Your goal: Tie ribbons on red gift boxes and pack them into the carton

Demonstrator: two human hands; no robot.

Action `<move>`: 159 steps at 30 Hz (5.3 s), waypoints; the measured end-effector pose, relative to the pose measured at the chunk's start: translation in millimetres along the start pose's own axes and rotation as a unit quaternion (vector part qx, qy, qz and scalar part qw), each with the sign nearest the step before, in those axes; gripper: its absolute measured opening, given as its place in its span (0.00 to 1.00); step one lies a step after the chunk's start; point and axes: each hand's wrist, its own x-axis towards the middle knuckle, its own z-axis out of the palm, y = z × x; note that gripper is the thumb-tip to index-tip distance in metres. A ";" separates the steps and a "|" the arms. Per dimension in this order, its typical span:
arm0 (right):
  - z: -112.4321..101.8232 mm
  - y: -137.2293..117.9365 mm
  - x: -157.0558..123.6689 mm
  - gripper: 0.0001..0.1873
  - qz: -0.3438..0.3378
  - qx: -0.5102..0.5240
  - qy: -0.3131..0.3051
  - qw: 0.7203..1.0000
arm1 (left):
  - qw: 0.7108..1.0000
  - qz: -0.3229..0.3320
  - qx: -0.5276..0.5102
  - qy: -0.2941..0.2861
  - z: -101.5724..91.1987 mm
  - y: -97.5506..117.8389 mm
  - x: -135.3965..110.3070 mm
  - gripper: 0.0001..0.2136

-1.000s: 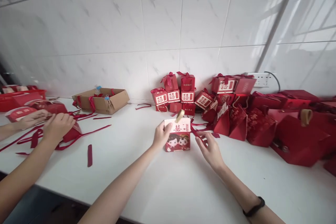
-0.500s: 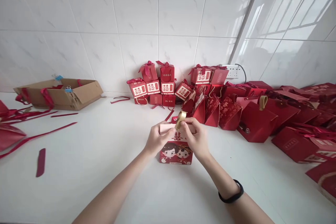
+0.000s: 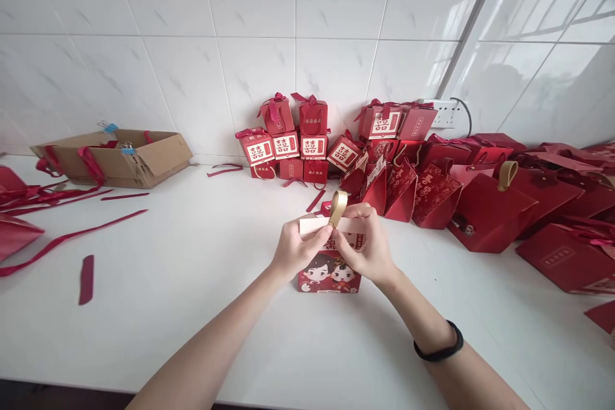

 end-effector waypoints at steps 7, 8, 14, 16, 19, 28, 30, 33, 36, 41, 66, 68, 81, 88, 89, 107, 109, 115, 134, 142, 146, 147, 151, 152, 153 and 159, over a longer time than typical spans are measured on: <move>-5.7 -0.4 2.8 0.10 -0.073 -0.103 -0.005 0.992 | 1.000 -0.004 0.012 0.013 1.1 2.3 -1.2 0.11; -6.0 -1.3 3.6 0.10 -0.088 -0.113 -0.001 0.990 | 1.000 -0.004 0.013 0.015 1.1 2.4 -1.3 0.12; -9.3 -4.5 7.7 0.08 -0.122 -0.160 0.003 0.980 | 1.000 -0.013 0.006 0.017 1.4 2.9 -1.6 0.11; -10.5 -3.5 8.6 0.08 -0.141 -0.182 0.001 0.973 | 1.000 -0.015 0.006 0.018 1.4 2.8 -1.5 0.10; -12.0 -1.6 9.9 0.08 -0.170 -0.210 0.008 0.963 | 1.000 -0.019 0.009 0.017 1.4 2.8 -1.3 0.10; -15.3 -1.0 12.6 0.03 -0.204 -0.230 -0.017 0.951 | 1.000 -0.012 0.004 0.024 1.9 5.4 -1.3 0.12; -15.4 -1.1 12.8 0.02 -0.201 -0.231 -0.023 0.952 | 1.000 -0.009 0.010 0.024 1.8 4.9 -1.3 0.12; -15.5 -1.6 12.4 0.02 -0.188 -0.223 -0.026 0.956 | 1.000 -0.010 0.016 0.025 1.7 3.6 -1.5 0.14; -15.6 -2.9 11.0 0.03 -0.150 -0.184 -0.040 0.971 | 1.000 -0.009 0.012 0.019 2.0 2.7 -1.9 0.14; -14.4 -4.9 9.5 0.04 -0.106 -0.149 -0.056 0.982 | 1.000 -0.003 0.001 0.012 2.2 2.7 -2.2 0.12; -18.0 -10.1 11.7 0.04 -0.037 -0.089 -0.093 0.991 | 1.000 0.005 0.004 0.013 3.6 3.5 -3.4 0.09; -20.2 -9.6 12.4 0.05 -0.061 -0.082 -0.103 0.989 | 1.000 -0.002 -0.009 0.013 3.5 3.9 -3.4 0.09; -15.6 -5.4 9.1 0.05 -0.101 -0.147 -0.083 0.980 | 0.999 0.006 0.018 0.044 5.6 3.4 -4.8 0.11; -14.4 -7.2 9.5 0.05 -0.089 -0.114 -0.088 0.986 | 0.998 0.009 0.038 0.040 4.1 7.1 -4.6 0.12; -14.6 -8.3 10.2 0.05 -0.079 -0.103 -0.090 0.987 | 0.998 0.009 0.039 0.040 3.9 7.2 -4.7 0.12; -15.8 -15.9 14.6 0.05 0.069 0.002 -0.117 0.991 | 0.999 -0.014 0.030 0.034 2.8 7.3 -3.1 0.13; -15.9 -14.8 13.9 0.05 0.069 0.006 -0.109 0.992 | 0.999 -0.010 0.026 0.031 2.8 7.3 -3.0 0.12; -16.2 -13.8 13.5 0.05 0.097 0.023 -0.095 0.990 | 0.999 -0.012 0.019 0.036 3.6 7.2 -3.0 0.11; -9.1 -28.4 13.1 0.07 0.119 0.093 -0.053 0.987 | 0.999 0.000 0.014 0.033 -8.3 31.9 4.6 0.09; -5.4 -32.1 12.6 0.05 0.144 0.109 -0.054 0.982 | 0.999 0.014 0.019 0.025 -13.9 38.5 2.7 0.08; -5.9 -35.8 14.2 0.03 0.138 0.114 -0.070 0.981 | 0.998 0.034 0.040 0.025 -18.2 44.2 4.1 0.07; -6.0 -36.6 14.3 0.02 0.137 0.117 -0.074 0.981 | 0.998 0.038 0.043 0.034 -18.3 45.2 4.0 0.08; -7.8 -38.0 15.0 0.03 0.155 0.144 -0.091 0.973 | 0.999 0.026 0.009 0.036 -19.7 48.2 4.7 0.10; -8.9 -37.9 15.3 0.03 0.167 0.156 -0.101 0.968 | 0.999 0.016 -0.013 0.026 -21.3 48.6 5.3 0.10; -10.1 -37.6 15.6 0.04 0.180 0.171 -0.113 0.962 | 0.999 0.001 -0.038 0.011 -23.5 48.7 6.1 0.09; -10.4 -33.3 14.5 0.09 0.233 0.279 -0.207 0.908 | 0.973 -0.105 -0.180 -0.102 -32.8 40.8 10.2 0.08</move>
